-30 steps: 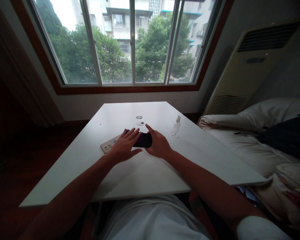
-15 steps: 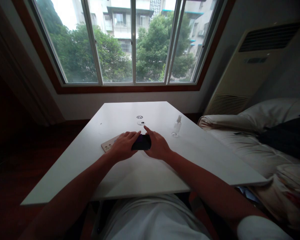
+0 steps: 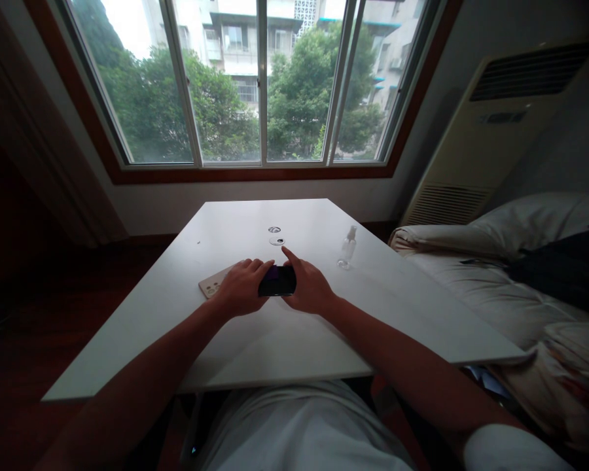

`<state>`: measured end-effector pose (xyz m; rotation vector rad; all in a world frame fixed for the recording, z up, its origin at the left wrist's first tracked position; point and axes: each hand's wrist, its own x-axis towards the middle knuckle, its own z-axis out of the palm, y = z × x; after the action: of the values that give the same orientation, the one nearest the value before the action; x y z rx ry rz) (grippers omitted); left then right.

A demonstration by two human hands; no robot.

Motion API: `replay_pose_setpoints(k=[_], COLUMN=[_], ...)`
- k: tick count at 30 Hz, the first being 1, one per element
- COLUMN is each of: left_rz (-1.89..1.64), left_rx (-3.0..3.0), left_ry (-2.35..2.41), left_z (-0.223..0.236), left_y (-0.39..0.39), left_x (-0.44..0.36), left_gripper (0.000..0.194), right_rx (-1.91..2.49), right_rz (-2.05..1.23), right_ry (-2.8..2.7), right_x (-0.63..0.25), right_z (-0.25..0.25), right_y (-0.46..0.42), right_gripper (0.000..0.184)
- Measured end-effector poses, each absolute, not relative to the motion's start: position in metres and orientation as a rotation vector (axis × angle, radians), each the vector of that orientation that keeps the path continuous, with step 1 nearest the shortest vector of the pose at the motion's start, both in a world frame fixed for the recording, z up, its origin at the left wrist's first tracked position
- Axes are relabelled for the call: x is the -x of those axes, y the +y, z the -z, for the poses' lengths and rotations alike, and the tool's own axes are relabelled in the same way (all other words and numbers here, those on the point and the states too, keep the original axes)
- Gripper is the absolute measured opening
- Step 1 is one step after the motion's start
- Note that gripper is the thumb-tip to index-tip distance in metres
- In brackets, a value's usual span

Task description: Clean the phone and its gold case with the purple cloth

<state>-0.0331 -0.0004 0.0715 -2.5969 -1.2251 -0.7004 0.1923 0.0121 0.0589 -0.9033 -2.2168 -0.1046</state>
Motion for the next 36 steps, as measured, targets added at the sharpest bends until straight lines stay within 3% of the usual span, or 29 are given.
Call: replay_pose_setpoints(k=[17, 36], left_rz=[0.678, 0.673], left_rx=[2.603, 2.614], left_ry=[-1.241, -1.244], left_z=[-0.0679, -0.0718], left_y=[0.0012, -0.0018], left_x=[0.0365, 0.0363], left_gripper=[0.059, 0.052], right_rx=[0.936, 0.92], right_rz=[0.039, -0.004], right_ry=[-2.286, -2.275], right_x=[-0.1892, -0.188], right_z=[-0.0577, -0.0564], right_y=[0.0142, 0.0121], right_gripper=[0.092, 0.096])
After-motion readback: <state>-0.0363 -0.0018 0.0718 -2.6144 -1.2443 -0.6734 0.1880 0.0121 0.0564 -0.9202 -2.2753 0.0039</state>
